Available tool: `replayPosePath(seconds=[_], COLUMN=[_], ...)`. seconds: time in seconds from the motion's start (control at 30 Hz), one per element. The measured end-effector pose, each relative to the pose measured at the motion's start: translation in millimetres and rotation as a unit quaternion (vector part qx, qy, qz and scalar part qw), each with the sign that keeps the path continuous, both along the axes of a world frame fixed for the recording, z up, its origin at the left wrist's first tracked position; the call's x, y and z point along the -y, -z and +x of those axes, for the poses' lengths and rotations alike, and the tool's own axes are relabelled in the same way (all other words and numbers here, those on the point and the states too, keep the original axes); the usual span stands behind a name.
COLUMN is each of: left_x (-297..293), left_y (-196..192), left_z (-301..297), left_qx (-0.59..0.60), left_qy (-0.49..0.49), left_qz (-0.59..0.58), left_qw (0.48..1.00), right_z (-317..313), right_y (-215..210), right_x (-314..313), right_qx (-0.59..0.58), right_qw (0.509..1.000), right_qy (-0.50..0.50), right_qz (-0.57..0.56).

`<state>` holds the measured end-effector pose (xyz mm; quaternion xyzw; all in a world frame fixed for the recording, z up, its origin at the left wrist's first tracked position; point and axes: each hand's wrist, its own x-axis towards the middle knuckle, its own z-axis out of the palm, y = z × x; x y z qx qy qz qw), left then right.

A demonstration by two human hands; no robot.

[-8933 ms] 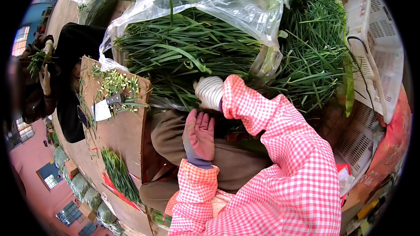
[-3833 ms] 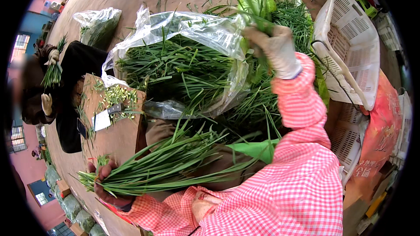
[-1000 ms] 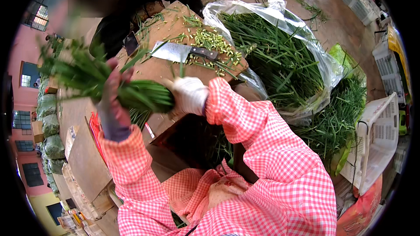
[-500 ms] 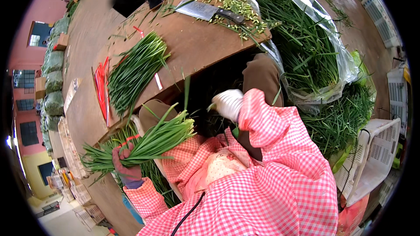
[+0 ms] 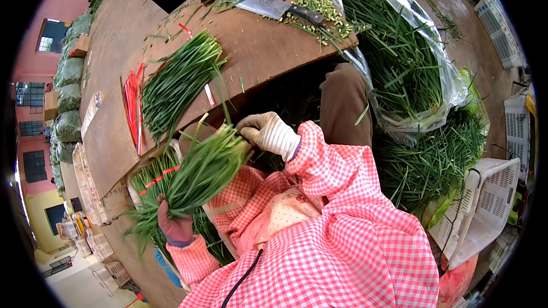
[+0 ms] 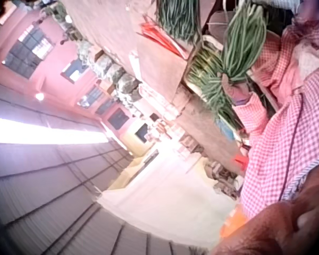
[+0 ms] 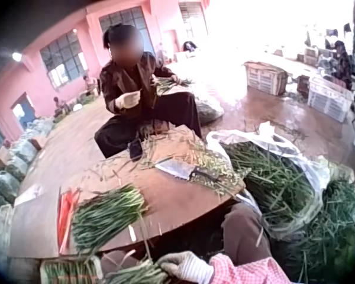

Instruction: The person gathers green onions, aligns them into bunches, and ties them with red rubber bands. They place the finished bundles into a white tray and continue processing additional bunches from a large pile on the table.

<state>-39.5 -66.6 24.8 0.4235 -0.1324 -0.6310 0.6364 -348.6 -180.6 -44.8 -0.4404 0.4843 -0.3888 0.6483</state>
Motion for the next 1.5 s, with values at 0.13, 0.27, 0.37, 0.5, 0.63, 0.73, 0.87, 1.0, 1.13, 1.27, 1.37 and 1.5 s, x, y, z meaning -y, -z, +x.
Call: replayPosePath(seconds=[0.13, 0.27, 0.37, 0.5, 0.63, 0.73, 0.87, 1.0, 1.13, 1.27, 1.37, 1.5], left_x=[9, 15, 17, 17, 20, 22, 14, 9, 8, 13, 11, -3], left_y=[18, 16, 22, 31, 31, 29, 37, 35, 48, 43, 38, 43], left_z=[4, 17, 19, 29, 24, 24, 39, 34, 46, 36, 38, 53], left_qx=[0.000, 0.023, 0.051, 0.082, 0.080, 0.077, 0.043, 0.020, -0.009, -0.001, -0.015, -0.019], left_qy=[-0.001, -0.010, -0.046, -0.066, -0.054, -0.033, -0.026, -0.041, -0.041, -0.030, -0.023, -0.043], left_qz=[-0.007, 0.040, 0.042, 0.040, 0.003, -0.032, -0.032, -0.021, -0.025, -0.017, -0.020, -0.019], left_qw=[1.000, 0.999, 0.997, 0.994, 0.995, 0.996, 0.998, 0.999, 0.999, 0.999, 0.999, 0.999], right_z=[-6, -43, -54, -37, 9, 32, -3, -61, -52, 5, 11, -81], right_y=[36, 52, 41, 32, 11, 56, 50, 33, 12, -6, 3, 23], right_x=[-13, -15, -8, -5, 6, 5, -3, -2, -10, -5, 1, 10], right_qx=[-0.191, -0.316, -0.164, -0.109, -0.267, -0.065, -0.165, -0.303, -0.254, -0.163, -0.167, -0.485], right_qw=[0.975, 0.938, 0.985, 0.987, 0.941, 0.984, 0.975, 0.952, 0.959, 0.956, 0.935, 0.843], right_qy=[-0.057, -0.096, -0.040, -0.043, -0.147, 0.015, 0.057, -0.035, -0.057, -0.024, 0.028, 0.012], right_qz=[-0.099, -0.102, 0.022, -0.113, -0.148, -0.168, -0.135, 0.014, -0.113, -0.240, -0.311, -0.231])
